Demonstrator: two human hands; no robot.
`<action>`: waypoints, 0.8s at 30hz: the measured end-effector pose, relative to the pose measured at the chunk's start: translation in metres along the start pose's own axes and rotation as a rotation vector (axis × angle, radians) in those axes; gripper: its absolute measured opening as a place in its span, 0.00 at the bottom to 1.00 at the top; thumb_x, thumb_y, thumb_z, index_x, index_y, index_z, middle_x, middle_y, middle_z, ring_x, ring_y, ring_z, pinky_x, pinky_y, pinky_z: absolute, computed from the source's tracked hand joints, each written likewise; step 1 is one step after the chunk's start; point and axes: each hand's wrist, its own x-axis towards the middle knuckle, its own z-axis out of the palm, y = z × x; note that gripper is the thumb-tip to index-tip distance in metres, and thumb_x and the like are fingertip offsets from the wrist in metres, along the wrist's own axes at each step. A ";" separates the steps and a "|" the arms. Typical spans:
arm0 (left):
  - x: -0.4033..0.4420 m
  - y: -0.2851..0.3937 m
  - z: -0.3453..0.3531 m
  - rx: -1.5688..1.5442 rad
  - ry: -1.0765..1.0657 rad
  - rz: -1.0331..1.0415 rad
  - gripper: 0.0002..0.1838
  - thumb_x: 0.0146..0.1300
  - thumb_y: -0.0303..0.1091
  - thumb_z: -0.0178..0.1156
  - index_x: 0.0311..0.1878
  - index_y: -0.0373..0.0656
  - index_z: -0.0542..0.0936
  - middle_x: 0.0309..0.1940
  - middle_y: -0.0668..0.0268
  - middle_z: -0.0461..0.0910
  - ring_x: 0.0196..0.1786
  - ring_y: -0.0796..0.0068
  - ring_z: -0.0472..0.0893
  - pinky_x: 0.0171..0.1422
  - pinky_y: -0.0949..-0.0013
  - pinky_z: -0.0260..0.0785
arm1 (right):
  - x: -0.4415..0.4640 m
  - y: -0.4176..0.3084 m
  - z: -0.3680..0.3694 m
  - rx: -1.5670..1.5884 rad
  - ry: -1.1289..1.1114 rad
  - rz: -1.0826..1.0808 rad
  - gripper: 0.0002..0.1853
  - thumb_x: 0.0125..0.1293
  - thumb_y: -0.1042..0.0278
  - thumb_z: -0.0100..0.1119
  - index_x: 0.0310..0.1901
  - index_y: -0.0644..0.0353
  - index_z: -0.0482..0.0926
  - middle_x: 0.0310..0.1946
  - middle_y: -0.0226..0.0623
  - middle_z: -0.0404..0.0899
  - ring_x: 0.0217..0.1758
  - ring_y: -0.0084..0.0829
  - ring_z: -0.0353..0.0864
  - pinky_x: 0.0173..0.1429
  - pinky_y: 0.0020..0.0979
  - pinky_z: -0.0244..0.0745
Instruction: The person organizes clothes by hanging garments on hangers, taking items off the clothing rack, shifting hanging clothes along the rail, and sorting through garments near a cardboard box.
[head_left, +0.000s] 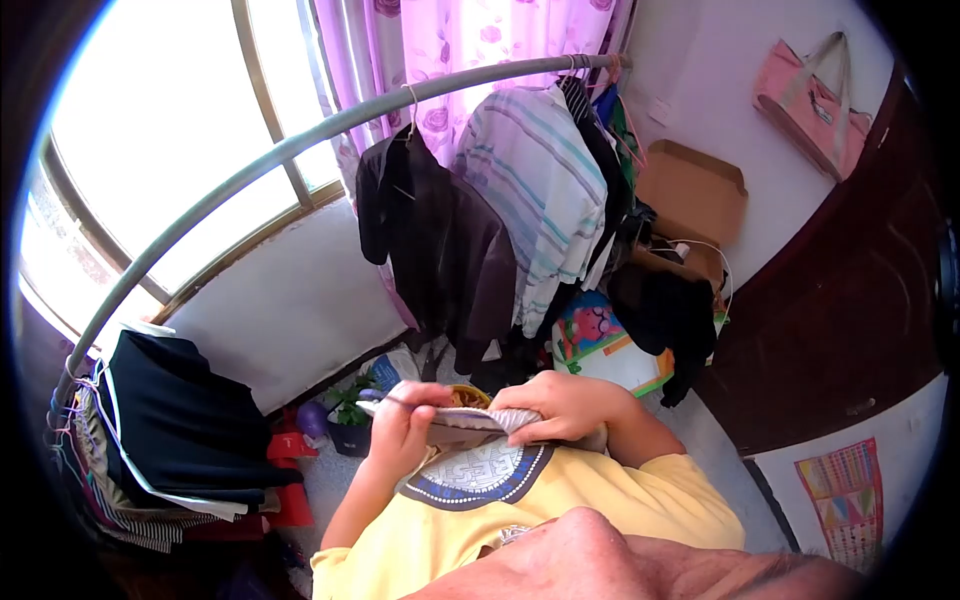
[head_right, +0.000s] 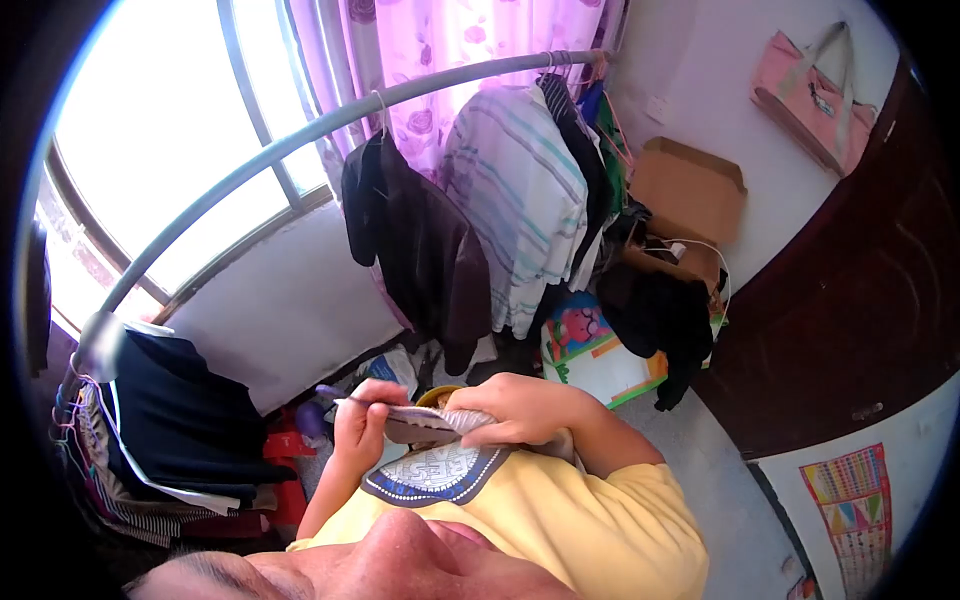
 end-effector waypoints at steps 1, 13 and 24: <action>-0.007 0.004 -0.005 0.045 0.022 0.005 0.21 0.82 0.47 0.53 0.50 0.36 0.83 0.38 0.60 0.86 0.42 0.65 0.85 0.49 0.64 0.75 | 0.008 0.000 -0.007 0.036 -0.054 -0.016 0.23 0.69 0.56 0.71 0.61 0.59 0.82 0.39 0.45 0.86 0.41 0.42 0.87 0.46 0.40 0.78; -0.035 0.068 -0.022 0.432 0.602 0.292 0.23 0.83 0.51 0.52 0.40 0.41 0.82 0.30 0.65 0.86 0.31 0.69 0.80 0.41 0.65 0.69 | 0.177 0.127 -0.155 -0.529 0.702 0.257 0.25 0.74 0.53 0.63 0.60 0.67 0.80 0.51 0.62 0.85 0.59 0.64 0.81 0.63 0.54 0.76; -0.129 0.094 -0.001 0.823 1.282 -0.034 0.27 0.85 0.56 0.45 0.39 0.41 0.77 0.30 0.66 0.77 0.37 0.74 0.75 0.47 0.69 0.68 | 0.092 0.263 -0.254 0.446 1.177 0.115 0.33 0.75 0.55 0.66 0.71 0.73 0.74 0.68 0.46 0.77 0.69 0.39 0.76 0.76 0.36 0.65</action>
